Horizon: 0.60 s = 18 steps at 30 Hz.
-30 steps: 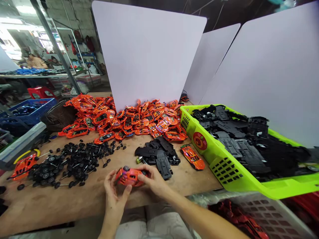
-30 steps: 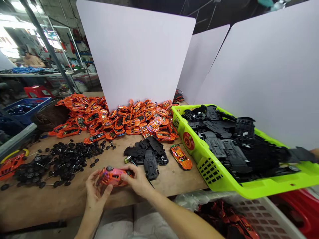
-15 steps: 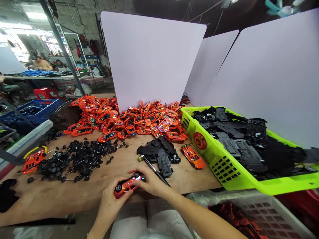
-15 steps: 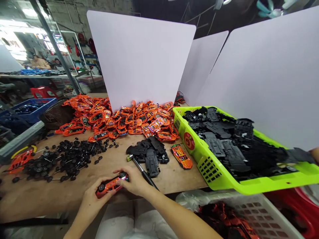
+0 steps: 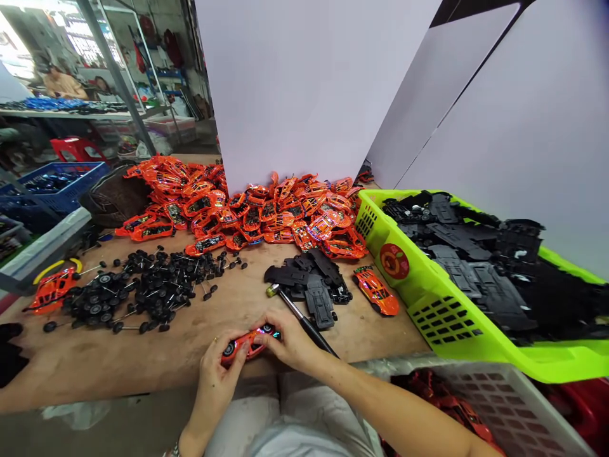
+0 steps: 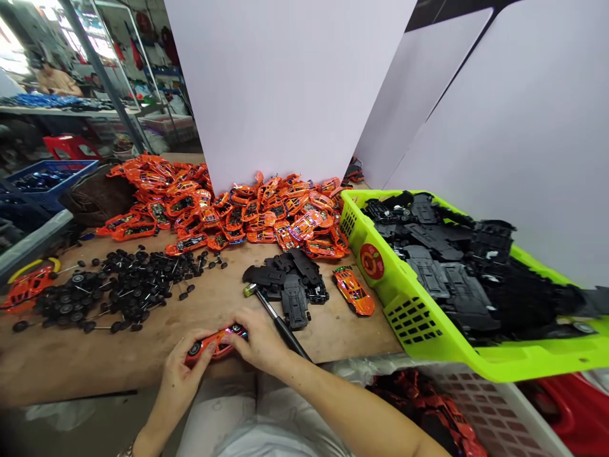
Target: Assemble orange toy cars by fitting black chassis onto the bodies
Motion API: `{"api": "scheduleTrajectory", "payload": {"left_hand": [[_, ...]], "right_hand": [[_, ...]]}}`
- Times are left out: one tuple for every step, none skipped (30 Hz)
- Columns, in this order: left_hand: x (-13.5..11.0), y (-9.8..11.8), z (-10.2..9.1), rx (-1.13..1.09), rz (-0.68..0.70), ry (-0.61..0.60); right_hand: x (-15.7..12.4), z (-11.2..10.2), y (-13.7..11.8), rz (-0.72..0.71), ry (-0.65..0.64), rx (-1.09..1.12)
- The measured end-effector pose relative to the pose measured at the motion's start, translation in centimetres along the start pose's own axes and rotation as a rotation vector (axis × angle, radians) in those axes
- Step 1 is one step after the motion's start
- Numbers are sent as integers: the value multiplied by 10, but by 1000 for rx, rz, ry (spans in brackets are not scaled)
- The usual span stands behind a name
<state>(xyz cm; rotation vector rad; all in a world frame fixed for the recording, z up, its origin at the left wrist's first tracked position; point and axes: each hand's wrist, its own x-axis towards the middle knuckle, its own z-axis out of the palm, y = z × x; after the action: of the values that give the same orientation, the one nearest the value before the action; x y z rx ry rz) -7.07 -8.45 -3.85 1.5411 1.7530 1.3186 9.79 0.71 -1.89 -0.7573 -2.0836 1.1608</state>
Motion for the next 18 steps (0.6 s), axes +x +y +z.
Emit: {"api": "scheduleTrajectory", "payload": {"left_hand": [[1,0,0,12,4,-6],[1,0,-1,19,3,-11],[2,0,-1,20,-3,-14],[2,-1,-1,11,-17,-15],[3,-2,-2,-13,-36,-15],[4,-3,-2,-55,-64,-14],[5,-5,-3,-112,-97,-3],[5,-6,-4,-176,-130,17],[6,-8,-4,-241,-161,39],[6,-9,-5,-299,-184,63],[6,-9,-7,-339,-199,77],[6,-8,-8,-355,-199,75],[6,-5,-11,-347,-181,56],[6,-1,-14,-320,-147,27],[7,4,-18,-280,-98,4],[8,11,-22,-228,-36,-7],[10,19,-26,-168,26,-10],[12,27,-30,-105,78,-7]], "right_hand": [[0,1,1,-5,9,6],[0,2,2,-5,12,13],[0,2,3,-3,12,23],[0,1,4,1,7,39],[0,0,5,7,-3,65],[0,-1,5,14,-16,104],[0,-3,5,23,-30,156],[-1,-5,4,34,-44,210],[-1,-7,2,43,-51,254],[-2,-10,-1,46,-44,272],[-2,-12,-6,41,-27,257],[-2,-15,-12,26,-9,208],[-1,-18,-20,1,2,131],[0,-21,-28,-31,4,38],[1,-24,-36,-63,-5,-59],[3,-26,-45,-92,-28,-149],[4,-28,-52,-117,-56,-226],[6,-29,-58,-142,-83,-295]]}}
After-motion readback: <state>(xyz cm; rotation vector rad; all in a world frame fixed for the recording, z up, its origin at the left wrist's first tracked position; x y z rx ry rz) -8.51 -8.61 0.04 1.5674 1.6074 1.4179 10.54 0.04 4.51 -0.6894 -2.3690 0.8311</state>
